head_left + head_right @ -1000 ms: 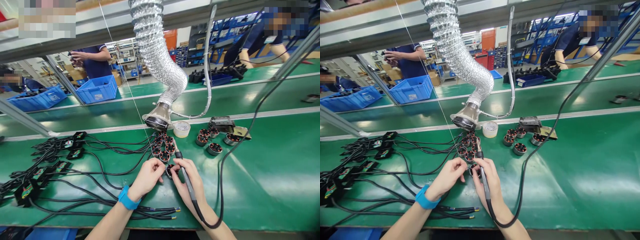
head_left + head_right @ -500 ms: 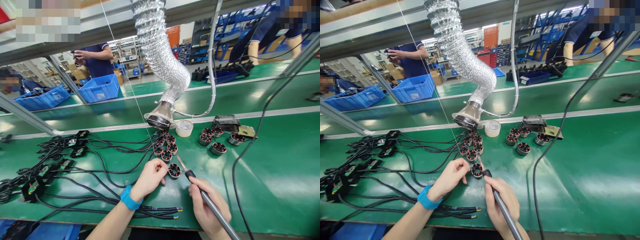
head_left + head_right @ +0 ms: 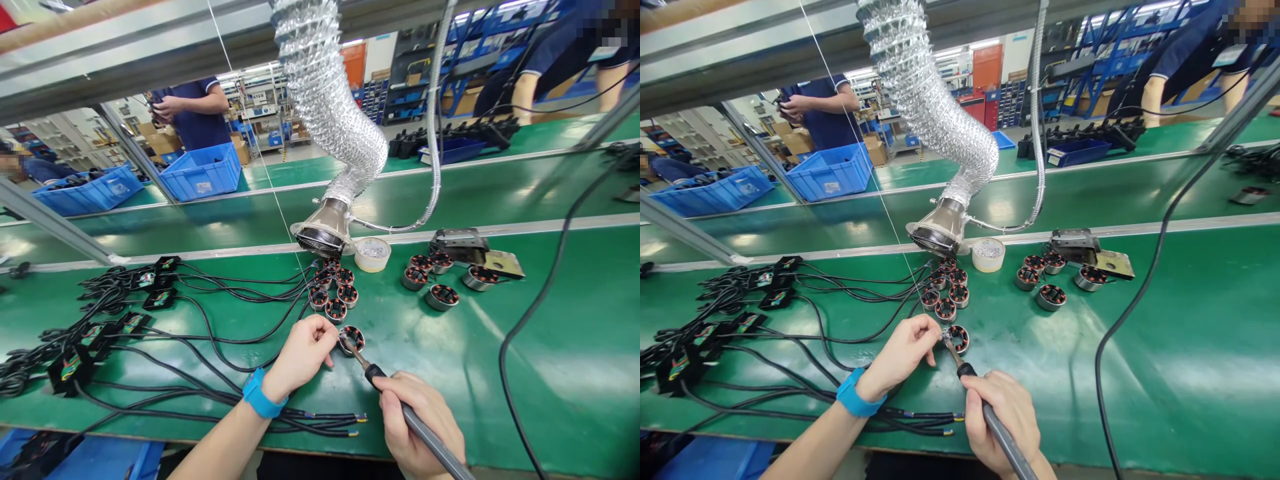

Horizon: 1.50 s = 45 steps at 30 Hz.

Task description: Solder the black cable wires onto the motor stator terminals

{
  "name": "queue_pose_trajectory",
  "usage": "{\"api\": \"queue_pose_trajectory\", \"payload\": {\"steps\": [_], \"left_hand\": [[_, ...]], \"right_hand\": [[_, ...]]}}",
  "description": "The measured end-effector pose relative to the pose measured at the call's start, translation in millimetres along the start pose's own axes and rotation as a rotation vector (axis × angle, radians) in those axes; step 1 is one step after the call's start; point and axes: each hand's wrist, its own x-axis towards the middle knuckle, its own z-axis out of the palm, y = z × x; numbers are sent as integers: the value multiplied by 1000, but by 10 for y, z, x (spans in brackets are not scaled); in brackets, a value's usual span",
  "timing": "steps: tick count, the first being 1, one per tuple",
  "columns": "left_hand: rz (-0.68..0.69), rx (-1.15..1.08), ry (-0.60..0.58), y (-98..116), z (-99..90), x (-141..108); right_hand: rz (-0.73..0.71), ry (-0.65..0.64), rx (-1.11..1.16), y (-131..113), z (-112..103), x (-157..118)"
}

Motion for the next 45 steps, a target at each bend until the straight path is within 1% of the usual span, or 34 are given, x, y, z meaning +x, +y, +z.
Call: {"api": "queue_pose_trajectory", "payload": {"steps": [4, 7, 12, 15, 20, 24, 28, 32, 36, 40, 42, 45], "left_hand": [[4, 3, 1, 1, 1, -1], [6, 4, 0, 9, 2, 4], [5, 4, 0, 19, 3, 6], [1, -1, 0, 16, 2, -2], [-4, -6, -7, 17, 4, -12], [-1, -3, -10, 24, 1, -7], [2, -17, -15, 21, -5, 0], [9, -11, -15, 17, 5, 3], [18, -22, -15, 12, 26, 5], [4, -14, -23, 15, 16, 17], [19, 27, -20, 26, -20, 22], [128, 168, 6, 30, -89, 32]], "right_hand": [[13, 15, -7, -10, 10, -17], [33, 29, 3, 17, 14, -81], [123, 100, -22, 97, 18, -252], [150, 121, -3, 114, 22, -305], [162, 128, 7, 95, 24, -292], [159, 140, -32, 80, 58, -205], [165, 75, -11, 94, 124, -79], [250, -7, -47, 119, 194, -4], [367, -134, -14, 160, 295, -12], [387, -233, 31, 234, 415, -43], [376, -256, 74, 253, 422, -37], [379, -323, 137, 237, 312, 4]]}}
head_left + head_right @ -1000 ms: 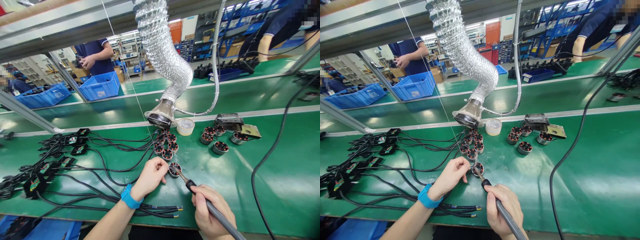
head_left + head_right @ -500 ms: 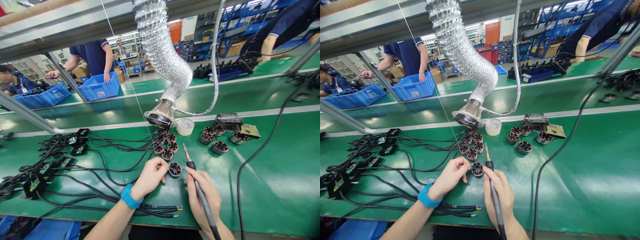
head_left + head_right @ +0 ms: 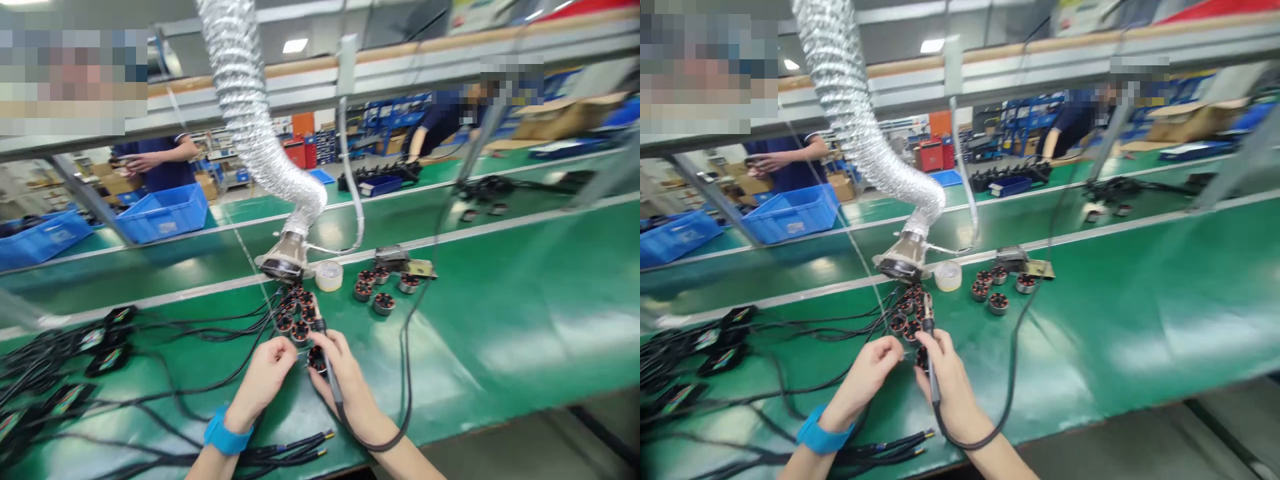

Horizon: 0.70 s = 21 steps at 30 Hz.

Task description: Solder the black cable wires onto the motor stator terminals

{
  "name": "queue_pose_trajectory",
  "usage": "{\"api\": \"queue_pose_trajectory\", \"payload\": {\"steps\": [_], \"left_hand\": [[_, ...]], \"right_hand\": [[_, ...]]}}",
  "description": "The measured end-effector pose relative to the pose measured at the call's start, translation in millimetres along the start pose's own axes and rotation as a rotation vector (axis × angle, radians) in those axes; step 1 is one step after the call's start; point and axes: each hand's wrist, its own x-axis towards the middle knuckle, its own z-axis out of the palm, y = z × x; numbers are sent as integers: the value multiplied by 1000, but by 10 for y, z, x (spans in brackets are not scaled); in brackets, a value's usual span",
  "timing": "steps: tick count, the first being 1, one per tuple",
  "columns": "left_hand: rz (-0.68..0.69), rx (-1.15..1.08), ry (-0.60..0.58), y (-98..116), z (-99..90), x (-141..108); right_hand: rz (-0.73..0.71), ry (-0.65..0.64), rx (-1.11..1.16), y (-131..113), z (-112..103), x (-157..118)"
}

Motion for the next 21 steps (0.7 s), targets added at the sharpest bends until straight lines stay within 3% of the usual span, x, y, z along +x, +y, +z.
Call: {"api": "queue_pose_trajectory", "payload": {"steps": [6, 11, 13, 18, 21], "left_hand": [[52, 107, -160, -180, 7, 64], [-95, 148, -335, -162, -15, 48], [-48, 159, -270, -37, -57, 15], [136, 276, 157, 321, -26, -32], [265, 455, 201, 448, 110, 43]], "right_hand": [[-16, -75, -62, -19, -358, -137], [-31, 9, 23, 102, -457, -213], [-24, 37, 49, 138, -454, -215], [-41, 135, 6, 339, -371, -242], [-170, 312, -49, 520, -171, -54]]}}
